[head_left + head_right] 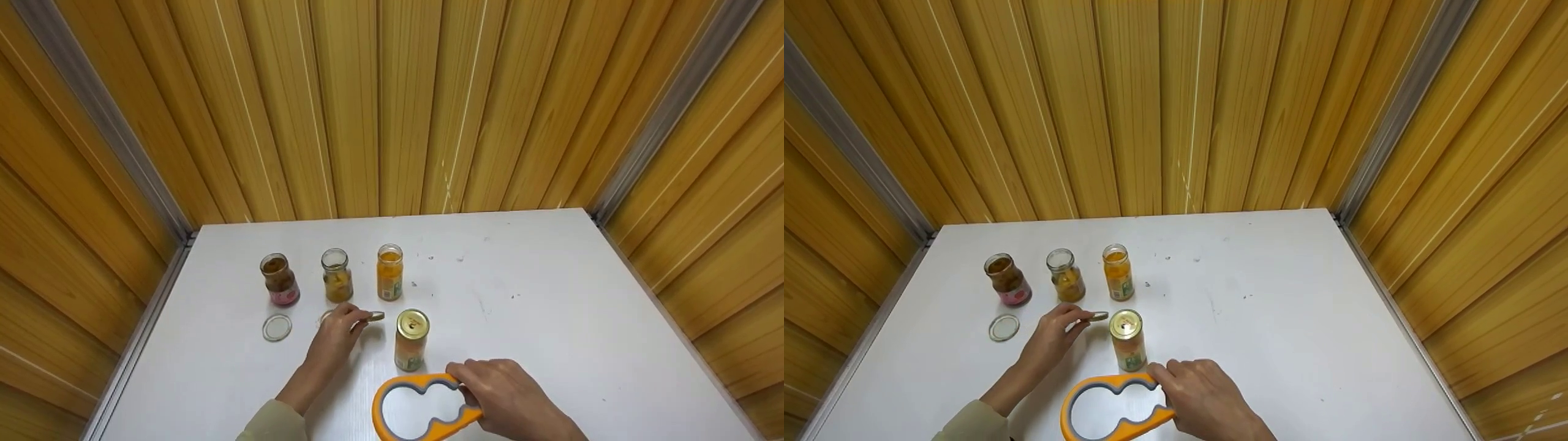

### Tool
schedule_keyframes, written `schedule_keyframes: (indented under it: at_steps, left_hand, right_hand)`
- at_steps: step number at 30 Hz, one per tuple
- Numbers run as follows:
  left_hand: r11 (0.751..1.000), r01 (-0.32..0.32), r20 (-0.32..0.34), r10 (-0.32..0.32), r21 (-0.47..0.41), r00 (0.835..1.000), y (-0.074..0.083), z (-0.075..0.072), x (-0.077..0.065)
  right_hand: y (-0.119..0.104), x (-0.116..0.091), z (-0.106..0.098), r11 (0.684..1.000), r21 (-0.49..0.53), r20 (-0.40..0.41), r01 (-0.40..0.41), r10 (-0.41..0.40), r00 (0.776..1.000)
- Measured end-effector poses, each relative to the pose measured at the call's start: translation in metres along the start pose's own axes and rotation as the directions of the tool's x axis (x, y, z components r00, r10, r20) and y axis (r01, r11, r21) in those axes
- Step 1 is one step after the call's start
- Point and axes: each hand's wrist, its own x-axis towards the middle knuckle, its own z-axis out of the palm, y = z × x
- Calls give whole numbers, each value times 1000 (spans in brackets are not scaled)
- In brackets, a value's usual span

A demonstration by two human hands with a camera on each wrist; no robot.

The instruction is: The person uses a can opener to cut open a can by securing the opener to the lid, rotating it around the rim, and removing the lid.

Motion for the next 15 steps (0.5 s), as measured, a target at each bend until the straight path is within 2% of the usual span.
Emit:
schedule_keyframes:
  at_steps: [9, 15]
  left_hand:
    - [995, -95, 32, 94, 35, 995, -1, 20, 9]
    - [997, -81, 77, 81, 4, 994, -1, 28, 9]
  right_hand:
    - [1, 0, 0, 1000, -17, -10, -9, 9, 1000]
    - [3, -2, 0, 1000, -4, 7, -19, 19, 1000]
